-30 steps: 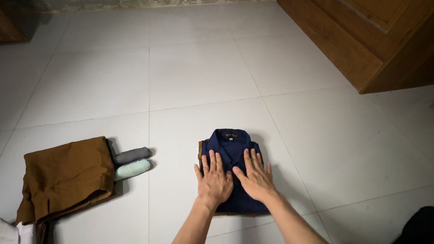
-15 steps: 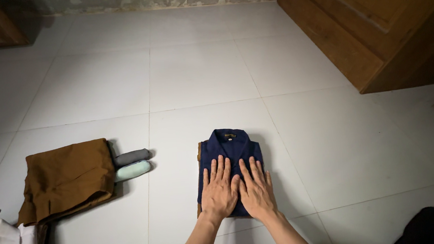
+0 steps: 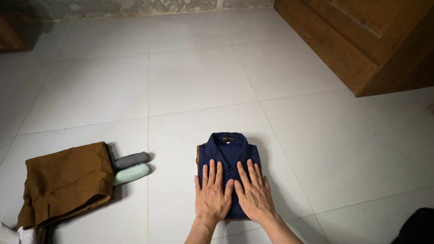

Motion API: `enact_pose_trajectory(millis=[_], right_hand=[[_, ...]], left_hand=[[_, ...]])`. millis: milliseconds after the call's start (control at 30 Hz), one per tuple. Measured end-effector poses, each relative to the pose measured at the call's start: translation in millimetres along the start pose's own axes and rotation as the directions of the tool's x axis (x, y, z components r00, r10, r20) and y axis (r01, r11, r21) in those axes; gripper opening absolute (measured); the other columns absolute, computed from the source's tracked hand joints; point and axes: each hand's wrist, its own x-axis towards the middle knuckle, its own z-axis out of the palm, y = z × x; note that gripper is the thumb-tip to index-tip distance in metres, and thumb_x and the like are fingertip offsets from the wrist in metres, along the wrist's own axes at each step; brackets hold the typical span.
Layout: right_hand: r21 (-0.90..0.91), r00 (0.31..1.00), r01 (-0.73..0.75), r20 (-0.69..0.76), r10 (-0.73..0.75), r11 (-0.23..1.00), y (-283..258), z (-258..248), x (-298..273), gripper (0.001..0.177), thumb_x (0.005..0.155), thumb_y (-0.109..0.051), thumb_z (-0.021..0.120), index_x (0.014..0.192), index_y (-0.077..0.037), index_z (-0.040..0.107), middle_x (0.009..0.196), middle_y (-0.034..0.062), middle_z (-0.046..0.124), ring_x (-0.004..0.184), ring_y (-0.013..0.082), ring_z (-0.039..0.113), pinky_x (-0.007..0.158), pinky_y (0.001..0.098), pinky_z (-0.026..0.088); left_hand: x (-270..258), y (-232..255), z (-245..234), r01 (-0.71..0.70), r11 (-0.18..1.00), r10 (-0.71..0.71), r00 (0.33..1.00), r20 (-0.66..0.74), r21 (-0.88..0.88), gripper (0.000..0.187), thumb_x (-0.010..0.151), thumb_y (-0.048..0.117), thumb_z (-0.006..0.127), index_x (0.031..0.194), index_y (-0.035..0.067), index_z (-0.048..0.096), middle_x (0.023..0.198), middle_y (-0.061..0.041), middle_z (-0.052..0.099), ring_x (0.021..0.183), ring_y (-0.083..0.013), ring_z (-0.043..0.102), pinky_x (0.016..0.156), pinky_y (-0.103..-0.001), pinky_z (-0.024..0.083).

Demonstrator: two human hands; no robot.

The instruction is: The person folds a white shirt, a brown shirt, and a blue shirt on a tiled floor. They smooth each garment, fold the sleeves and body, and stack the folded shirts into a neat pile.

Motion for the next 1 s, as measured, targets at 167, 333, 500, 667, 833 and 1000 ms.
enact_pose_trajectory(millis=[167, 333, 500, 667, 833, 1000], right_hand=[[0.038, 1.0, -0.007, -0.006, 0.007, 0.999, -1, 0, 0, 0.065, 0.103, -0.047, 0.039, 0.161, -0.024, 0.024, 0.169, 0.013, 0.015, 0.155, 0.0339, 0.016, 0.12, 0.057, 0.021], [0.046, 1.0, -0.008, -0.005, 0.008, 0.999, 1, 0, 0, 0.064, 0.103, -0.048, 0.038, 0.161, -0.025, 0.024, 0.169, 0.0128, 0.016, 0.155, 0.0344, 0.015, 0.12, 0.0572, 0.021], [0.06, 1.0, -0.024, 0.018, 0.023, 0.998, 3, 4, 2, 0.064, 0.103, -0.049, 0.038, 0.161, -0.026, 0.023, 0.169, 0.012, 0.015, 0.155, 0.0341, 0.015, 0.119, 0.0582, 0.02], [-0.024, 0.999, 0.012, -0.053, -0.013, 1.0, 11, 14, 2, 0.066, 0.102, -0.05, 0.037, 0.161, -0.025, 0.024, 0.168, 0.013, 0.02, 0.154, 0.0352, 0.019, 0.118, 0.0598, 0.024], [-0.017, 0.995, 0.043, -0.087, -0.044, 0.999, 17, 15, 5, 0.065, 0.102, -0.049, 0.036, 0.161, -0.024, 0.025, 0.167, 0.0156, 0.021, 0.152, 0.0373, 0.021, 0.115, 0.0633, 0.024], [-0.123, 0.998, 0.012, -0.056, -0.019, 0.992, 10, 6, 2, 0.063, 0.102, -0.049, 0.039, 0.159, -0.024, 0.032, 0.163, 0.0157, 0.029, 0.15, 0.0358, 0.028, 0.116, 0.068, 0.02]], left_hand=[[0, -8, 2, 0.029, 0.999, -0.029, 0.999, 0.014, -0.022, 0.071, 0.103, 0.052, 0.03, 0.162, 0.015, 0.015, 0.171, -0.006, 0.01, 0.157, -0.0266, 0.006, 0.124, -0.052, 0.006], [2, -13, 7, 0.019, 1.0, -0.019, 1.0, 0.021, -0.018, 0.068, 0.105, 0.05, 0.028, 0.162, 0.016, 0.016, 0.171, -0.007, 0.009, 0.157, -0.0267, 0.006, 0.124, -0.052, 0.007], [4, -22, 9, -0.007, 0.999, 0.009, 0.999, 0.043, -0.054, 0.068, 0.105, 0.049, 0.031, 0.162, 0.014, 0.017, 0.171, -0.009, 0.01, 0.157, -0.0303, 0.005, 0.124, -0.055, 0.006], [-16, -45, -1, -0.034, 0.998, 0.042, 0.991, 0.129, -0.06, 0.069, 0.105, 0.045, 0.039, 0.162, 0.011, 0.019, 0.17, -0.015, 0.012, 0.157, -0.0364, 0.005, 0.123, -0.059, 0.007], [-59, -72, -20, 0.011, 0.979, 0.019, 0.989, 0.149, -0.202, 0.068, 0.102, 0.039, 0.049, 0.16, 0.012, 0.027, 0.165, -0.023, 0.021, 0.154, -0.0434, 0.012, 0.122, -0.059, 0.015], [-73, -80, -34, 0.033, 0.943, -0.022, 0.999, 0.037, -0.33, 0.056, 0.099, 0.03, 0.056, 0.149, 0.007, 0.048, 0.156, -0.026, 0.042, 0.15, -0.043, 0.032, 0.124, -0.05, 0.029]])
